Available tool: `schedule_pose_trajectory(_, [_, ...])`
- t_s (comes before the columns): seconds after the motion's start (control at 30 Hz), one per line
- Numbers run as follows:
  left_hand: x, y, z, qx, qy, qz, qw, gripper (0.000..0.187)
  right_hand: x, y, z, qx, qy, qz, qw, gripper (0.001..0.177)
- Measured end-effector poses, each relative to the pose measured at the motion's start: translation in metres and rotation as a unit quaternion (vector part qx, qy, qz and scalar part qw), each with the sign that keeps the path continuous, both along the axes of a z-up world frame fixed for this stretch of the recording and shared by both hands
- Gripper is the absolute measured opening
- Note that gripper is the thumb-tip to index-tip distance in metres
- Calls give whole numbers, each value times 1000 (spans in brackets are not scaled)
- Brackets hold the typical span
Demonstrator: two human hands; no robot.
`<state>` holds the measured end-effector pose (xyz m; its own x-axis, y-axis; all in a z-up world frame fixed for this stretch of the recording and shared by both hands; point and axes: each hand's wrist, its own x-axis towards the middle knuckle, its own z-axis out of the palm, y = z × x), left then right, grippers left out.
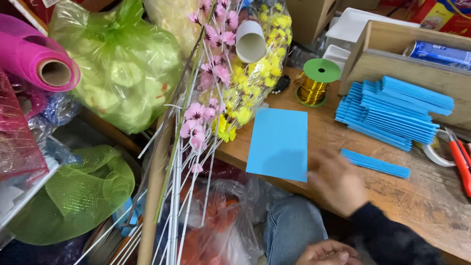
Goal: Folding small blue paper squares into rectangles on a workbench
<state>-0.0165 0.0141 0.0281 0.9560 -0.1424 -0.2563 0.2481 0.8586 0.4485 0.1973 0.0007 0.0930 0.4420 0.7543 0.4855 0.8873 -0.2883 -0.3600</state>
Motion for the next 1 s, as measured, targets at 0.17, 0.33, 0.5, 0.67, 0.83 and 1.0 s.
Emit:
schedule_pose_trajectory(0.17, [10,-1,-7,-5,50,124,991,17,115,-106,-50,-161,-72,-200,964,69])
schedule_pose_trajectory(0.33, [34,93,1,113,163,419,886,7,144,-129,-41,-118,-112,-146,976,30])
schedule_pose_trajectory(0.5, [50,168,21,118,261,499,818,33,190,-102,13,-57,-205,-172,962,19])
schedule_pose_trajectory(0.67, [77,183,-13,129,271,518,801,21,125,-41,66,-9,-222,-22,975,35])
schedule_pose_trajectory(0.83, [66,156,24,186,255,501,806,20,-4,22,21,11,-74,103,992,30])
schedule_pose_trajectory(1.0, [69,144,51,218,215,507,806,39,-13,50,-3,-55,147,70,985,36])
